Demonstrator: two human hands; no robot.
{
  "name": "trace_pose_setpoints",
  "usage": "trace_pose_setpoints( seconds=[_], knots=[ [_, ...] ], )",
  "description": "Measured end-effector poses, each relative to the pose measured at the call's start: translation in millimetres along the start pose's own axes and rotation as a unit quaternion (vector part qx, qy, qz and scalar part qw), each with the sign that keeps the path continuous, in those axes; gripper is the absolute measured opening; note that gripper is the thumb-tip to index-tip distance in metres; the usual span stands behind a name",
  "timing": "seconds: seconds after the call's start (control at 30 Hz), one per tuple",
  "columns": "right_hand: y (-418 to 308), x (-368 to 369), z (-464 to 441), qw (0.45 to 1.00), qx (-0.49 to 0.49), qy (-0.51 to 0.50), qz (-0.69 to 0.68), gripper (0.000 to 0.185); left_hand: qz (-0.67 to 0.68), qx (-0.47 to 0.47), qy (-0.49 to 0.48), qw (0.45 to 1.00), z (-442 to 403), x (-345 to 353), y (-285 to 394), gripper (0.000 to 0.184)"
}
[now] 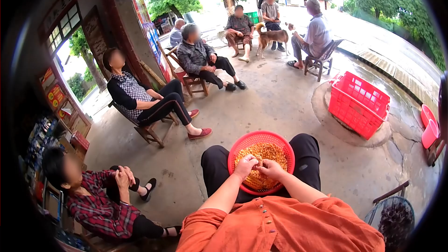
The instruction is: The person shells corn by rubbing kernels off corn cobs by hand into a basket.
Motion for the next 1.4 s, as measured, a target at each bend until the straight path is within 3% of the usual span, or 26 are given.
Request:
trace_pose_setpoints(
  seconds=[0.07,0.5,0.57,0.67,0.8,1.03,1.4],
  knots=[
    [-5.7,1.7,4.5,0.996,0.008,-0.045,-0.076,0.015,-0.005,0.001,0.006,1.0,1.5,1.7,2.0,0.004],
    [-13.7,-5.2,13.4,0.983,0.023,-0.118,-0.14,0.021,-0.037,-0.011,-0.002,0.999,1.1,0.3,0.8,0.006],
    [-12.9,-6.8,16.3,0.96,0.075,-0.112,-0.247,0.02,-0.001,-0.016,-0.001,1.0,-0.8,-3.1,-2.5,0.007],
    [-1.5,-10.4,11.3,0.944,0.065,-0.108,-0.305,0.021,-0.002,-0.008,0.003,1.0,-4.5,-8.7,-5.8,0.008],
    [-5.0,-11.4,9.5,0.972,0.049,-0.072,-0.22,0.018,-0.014,0.001,0.037,0.999,4.8,5.9,8.0,0.013],
    [-4.7,-7.4,9.1,0.978,0.038,-0.089,-0.183,0.017,0.004,-0.001,-0.007,1.0,1.3,5.2,3.5,0.018],
    [-14.7,-10.5,13.2,0.991,0.036,-0.057,-0.113,0.027,-0.02,-0.004,-0.012,1.0,4.1,7.3,5.7,0.02]
  ],
)
Point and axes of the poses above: each hand's wrist, its own z-axis away from the middle knuckle, its own x-axis out of the palm, y = z × x, the point moved 7 cm from there along -z, towards the middle knuckle, and after that the axes turned 14 degrees about z, right-handed, at the moved point
